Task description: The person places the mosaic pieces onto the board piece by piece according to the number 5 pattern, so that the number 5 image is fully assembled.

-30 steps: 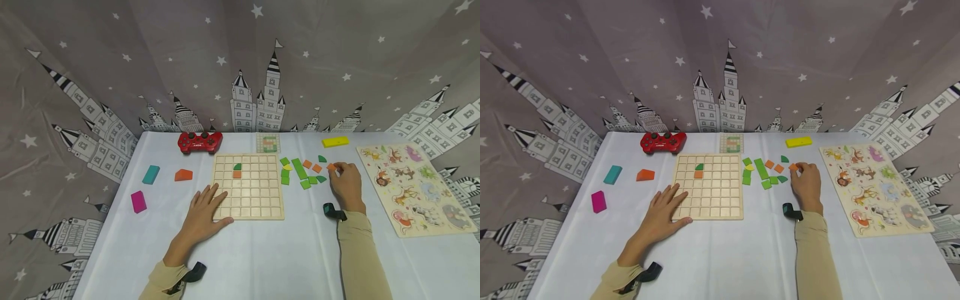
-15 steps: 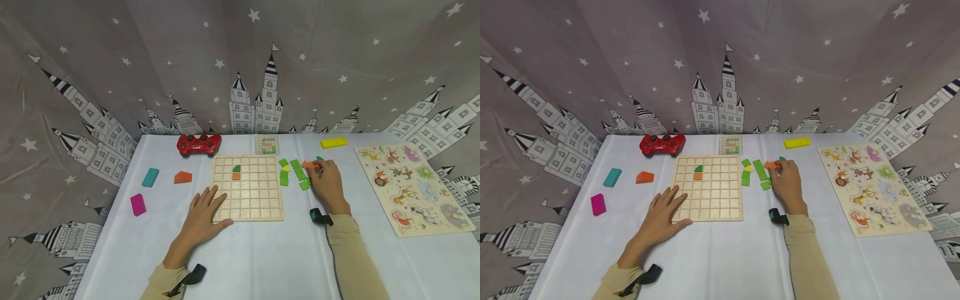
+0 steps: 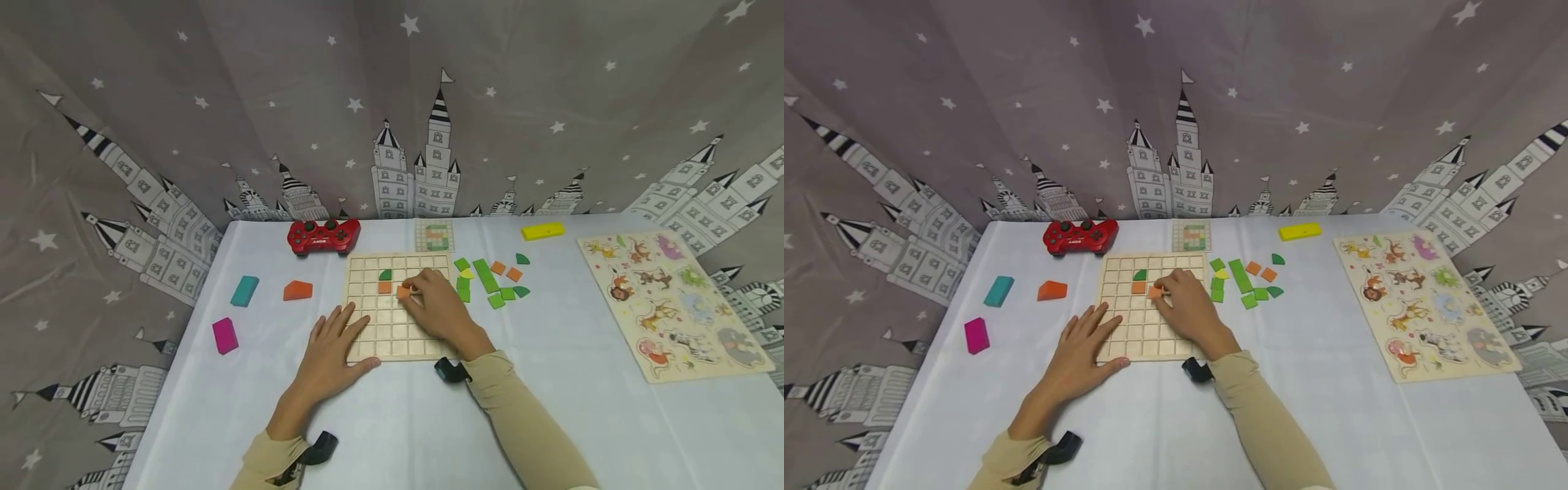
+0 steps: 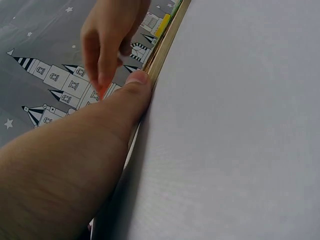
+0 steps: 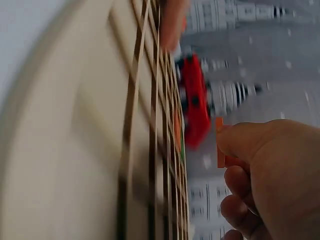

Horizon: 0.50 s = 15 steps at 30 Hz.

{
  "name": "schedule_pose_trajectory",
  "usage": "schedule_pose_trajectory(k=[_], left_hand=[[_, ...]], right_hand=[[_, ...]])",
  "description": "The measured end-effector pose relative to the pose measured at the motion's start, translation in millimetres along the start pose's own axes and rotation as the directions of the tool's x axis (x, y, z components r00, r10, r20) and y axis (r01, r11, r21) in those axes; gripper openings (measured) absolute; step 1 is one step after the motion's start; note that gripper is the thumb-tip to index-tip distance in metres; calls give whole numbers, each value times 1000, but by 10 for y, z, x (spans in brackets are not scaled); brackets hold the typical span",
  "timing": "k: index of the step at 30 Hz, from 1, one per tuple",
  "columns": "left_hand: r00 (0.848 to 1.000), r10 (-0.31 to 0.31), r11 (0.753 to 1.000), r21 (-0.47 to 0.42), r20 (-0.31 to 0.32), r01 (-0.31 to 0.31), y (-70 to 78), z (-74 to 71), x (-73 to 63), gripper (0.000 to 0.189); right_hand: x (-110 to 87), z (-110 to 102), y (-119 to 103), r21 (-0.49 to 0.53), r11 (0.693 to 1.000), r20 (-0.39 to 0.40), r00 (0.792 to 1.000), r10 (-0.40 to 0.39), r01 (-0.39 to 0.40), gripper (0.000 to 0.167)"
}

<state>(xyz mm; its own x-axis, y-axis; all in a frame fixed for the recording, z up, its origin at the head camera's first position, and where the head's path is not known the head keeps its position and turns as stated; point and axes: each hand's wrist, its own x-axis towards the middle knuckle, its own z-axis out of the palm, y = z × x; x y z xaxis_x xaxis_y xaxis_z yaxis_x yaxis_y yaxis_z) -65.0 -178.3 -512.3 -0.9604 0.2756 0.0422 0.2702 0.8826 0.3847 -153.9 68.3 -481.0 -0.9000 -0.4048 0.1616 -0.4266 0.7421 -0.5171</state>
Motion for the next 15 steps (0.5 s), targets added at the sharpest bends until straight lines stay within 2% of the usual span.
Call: schedule_pose_trajectory(k=[3, 6, 11, 15], left_hand=[[1000, 2, 1000, -3, -1, -2, 3, -7, 1, 84], [1000, 0, 1000, -6, 4, 0, 4, -14, -3, 84], [1000, 7, 1000, -13, -4, -7, 12, -20, -10, 83], [1000, 17, 1000, -11, -20, -17, 10, -13, -6, 82]], right_hand=[[75, 107, -166, -24, 999, 39, 999, -32, 33, 35], [123, 184, -258, -41, 999, 66, 998, -25, 27, 36], [130, 262, -290, -43, 999, 76, 997, -3, 6, 32], [126, 308, -262, -64, 998, 52, 999, -15, 18, 28]])
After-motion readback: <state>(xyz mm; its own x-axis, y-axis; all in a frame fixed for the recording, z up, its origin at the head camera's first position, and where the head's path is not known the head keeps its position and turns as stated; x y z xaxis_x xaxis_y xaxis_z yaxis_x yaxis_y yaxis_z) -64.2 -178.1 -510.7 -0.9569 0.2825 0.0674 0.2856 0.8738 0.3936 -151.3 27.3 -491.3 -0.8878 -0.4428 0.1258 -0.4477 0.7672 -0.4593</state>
